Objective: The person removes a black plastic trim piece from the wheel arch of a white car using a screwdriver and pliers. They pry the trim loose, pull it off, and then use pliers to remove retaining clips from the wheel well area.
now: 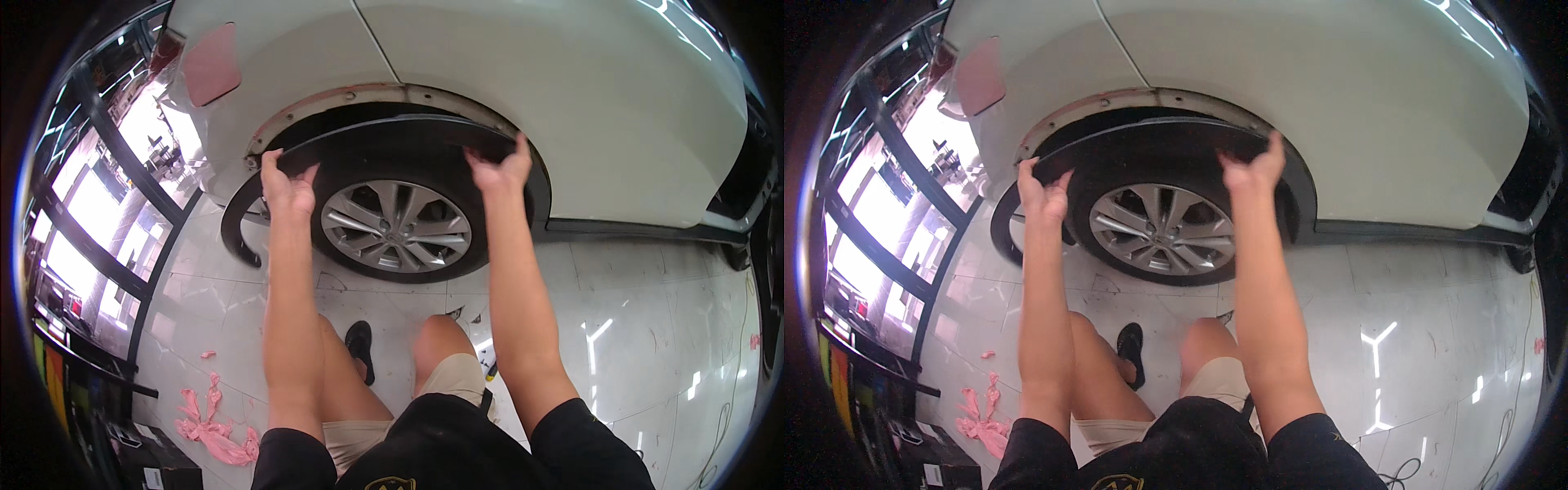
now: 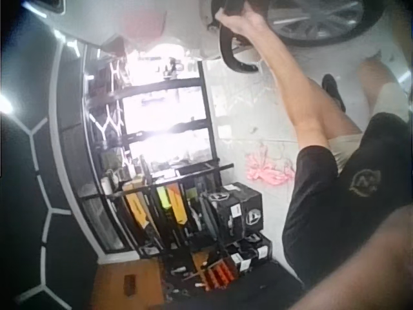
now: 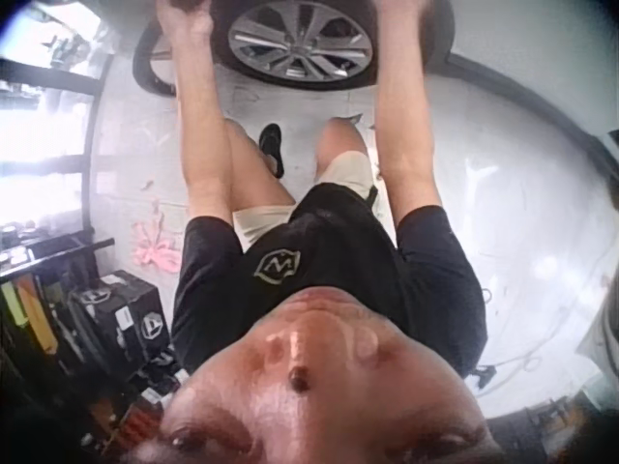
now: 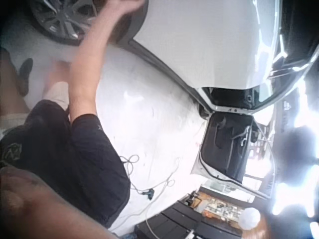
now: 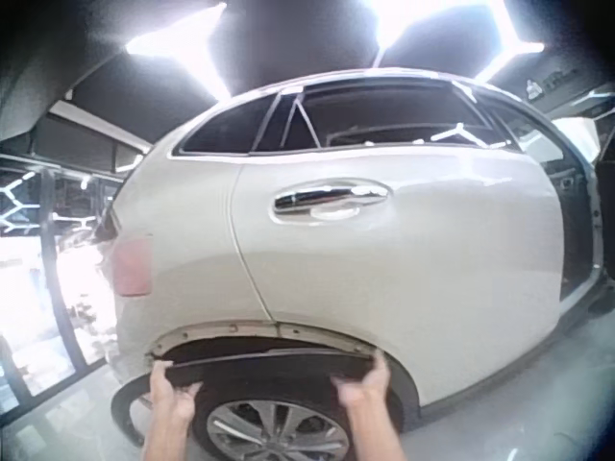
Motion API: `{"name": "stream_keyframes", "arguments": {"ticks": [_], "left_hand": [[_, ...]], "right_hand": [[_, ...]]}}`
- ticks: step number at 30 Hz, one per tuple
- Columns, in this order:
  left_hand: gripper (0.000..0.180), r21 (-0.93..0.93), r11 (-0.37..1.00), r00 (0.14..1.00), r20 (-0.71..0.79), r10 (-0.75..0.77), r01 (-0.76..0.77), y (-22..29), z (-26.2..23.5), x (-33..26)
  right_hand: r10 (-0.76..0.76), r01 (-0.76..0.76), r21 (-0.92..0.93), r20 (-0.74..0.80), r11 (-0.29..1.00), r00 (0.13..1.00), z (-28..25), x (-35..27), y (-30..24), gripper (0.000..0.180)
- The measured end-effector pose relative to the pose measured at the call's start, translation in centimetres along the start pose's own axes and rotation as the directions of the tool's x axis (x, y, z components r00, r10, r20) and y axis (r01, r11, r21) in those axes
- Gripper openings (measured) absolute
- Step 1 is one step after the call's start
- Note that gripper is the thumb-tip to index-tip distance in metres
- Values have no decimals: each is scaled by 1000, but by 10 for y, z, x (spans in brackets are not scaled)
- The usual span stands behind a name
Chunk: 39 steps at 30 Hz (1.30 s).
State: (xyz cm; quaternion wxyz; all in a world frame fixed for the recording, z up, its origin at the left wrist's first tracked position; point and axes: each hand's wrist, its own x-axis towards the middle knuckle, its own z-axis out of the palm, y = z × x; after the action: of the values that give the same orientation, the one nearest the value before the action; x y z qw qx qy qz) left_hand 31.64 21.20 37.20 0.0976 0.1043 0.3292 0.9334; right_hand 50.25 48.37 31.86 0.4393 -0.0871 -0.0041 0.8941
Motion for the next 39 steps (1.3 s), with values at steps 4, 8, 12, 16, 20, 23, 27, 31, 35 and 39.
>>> {"name": "stream_keyframes", "arguments": {"ticks": [4,8,12,16,20,23,27,31,35,39], "left_hand": [[36,-16,999,999,8,-32,32,-2,1,1],[36,-9,1000,999,-21,-29,29,-15,1,-1],[37,24,1000,1000,9,20,-20,-12,-6,10],[35,52,999,1000,-25,7,-6,-7,-17,18],[36,-17,994,995,1,-103,103,-9,-54,11],[39,-80,981,984,37,-173,176,-12,-91,8],[43,-60,974,975,-32,-222,220,-26,-144,5],[43,-80,970,971,-60,-233,228,-16,-218,-1],[55,-215,924,948,50,-314,317,25,-271,-1],[63,-292,870,917,116,-381,398,23,-273,-5]], "right_hand": [[-195,197,56,-47,979,980,-51,38,-45,49],[-330,337,87,-83,938,940,-58,56,-46,50],[-351,390,61,-329,919,877,-34,29,-35,57],[-371,400,-28,-439,916,818,-23,-14,-30,61],[-327,369,113,-281,922,902,-67,-29,-39,56],[-175,223,121,-318,967,932,-132,-34,-54,51],[-86,76,-43,-315,996,945,-187,-60,-61,48],[35,-73,-190,-197,979,980,-191,-115,-61,45],[127,-164,-244,-162,956,979,-192,-158,-49,46],[134,-159,-263,-110,952,985,-189,-177,-46,55]]}}
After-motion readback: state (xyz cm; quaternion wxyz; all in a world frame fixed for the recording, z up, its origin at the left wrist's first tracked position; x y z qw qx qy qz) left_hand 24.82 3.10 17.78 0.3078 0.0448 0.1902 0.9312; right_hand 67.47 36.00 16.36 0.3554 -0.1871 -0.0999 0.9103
